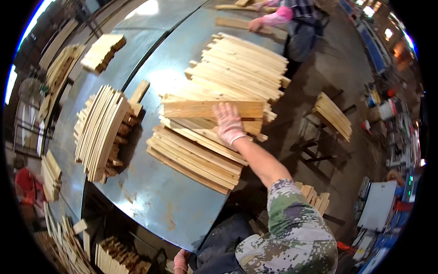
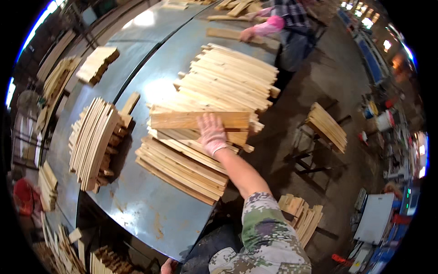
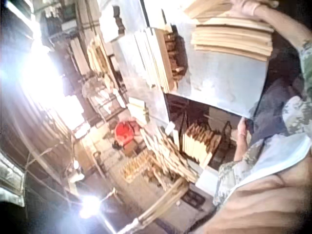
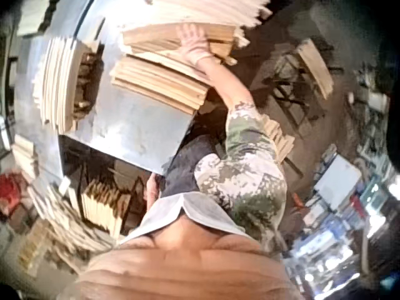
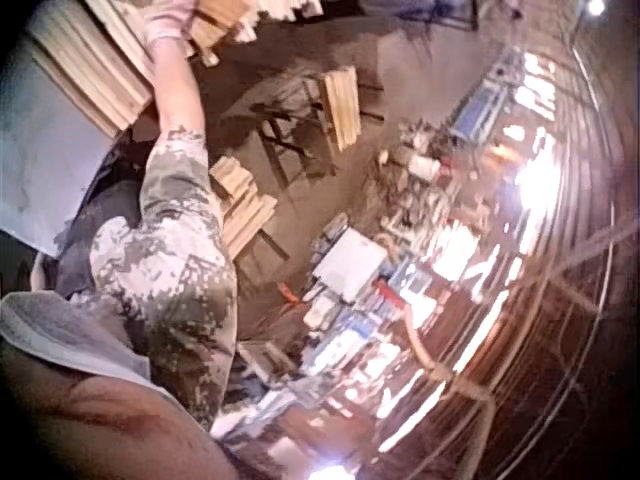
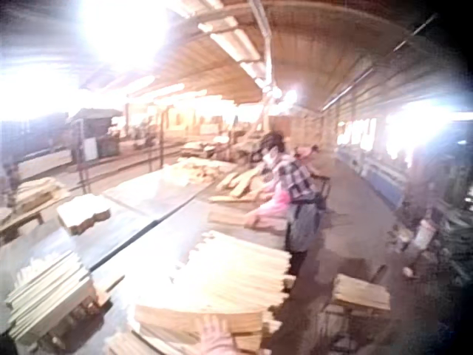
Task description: The person picks up stacks of thin wooden slats from a metal table and places them onto a conveyor belt. The person repeatedly gathers the wood pieces, aligns them, and moves them to the conveyor for processing.
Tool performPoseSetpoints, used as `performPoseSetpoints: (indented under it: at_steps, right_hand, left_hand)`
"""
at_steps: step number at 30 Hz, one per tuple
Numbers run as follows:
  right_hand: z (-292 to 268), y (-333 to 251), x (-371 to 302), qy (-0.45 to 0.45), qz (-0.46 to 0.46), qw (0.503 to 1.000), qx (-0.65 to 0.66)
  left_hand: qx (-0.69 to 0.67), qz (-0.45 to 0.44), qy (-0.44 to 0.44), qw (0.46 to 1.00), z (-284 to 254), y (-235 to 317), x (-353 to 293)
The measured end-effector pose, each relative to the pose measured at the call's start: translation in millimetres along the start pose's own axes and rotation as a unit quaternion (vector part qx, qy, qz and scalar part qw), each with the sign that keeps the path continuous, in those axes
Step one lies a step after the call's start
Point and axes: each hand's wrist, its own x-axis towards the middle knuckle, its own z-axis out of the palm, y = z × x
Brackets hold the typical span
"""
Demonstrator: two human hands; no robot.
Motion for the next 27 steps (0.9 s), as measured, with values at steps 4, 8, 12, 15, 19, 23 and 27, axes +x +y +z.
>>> performPoseSetpoints:
  at_steps: [4,8,12,15,19,23,27]
  right_hand:
    - [3.7,34.4,37.6,0.025,-0.021,0.998,0.051]
    - [-0.6,45.8,55.4,0.018,-0.043,0.999,0.005]
    - [1.4,48.8,83.6,0.016,-0.064,0.997,-0.049]
    - [-61.3,50.5,103.9,-0.171,-0.048,0.984,0.029]
    - [-93.2,79.8,143.7,-0.275,0.009,0.949,0.156]
    - [-56.6,107.2,158.4,-0.129,0.031,0.972,0.193]
    - [-20.7,85.2,139.4,-0.004,0.046,0.998,0.048]
  left_hand:
    - [0.036,0.058,0.078,0.995,30.9,-2.3,-7.5]
    - [0.103,0.065,0.032,0.992,97.1,38.3,-34.3]
    - [0.045,0.054,-0.007,0.997,161.9,77.4,-43.8]
    - [0.048,0.078,-0.047,0.995,184.7,104.8,-60.4]
    - [0.017,0.086,-0.024,0.996,207.6,113.5,-80.4]
    - [0.014,0.089,-0.004,0.996,183.2,97.3,-76.1]
    - [0.023,0.096,0.008,0.995,173.1,82.8,-61.2]
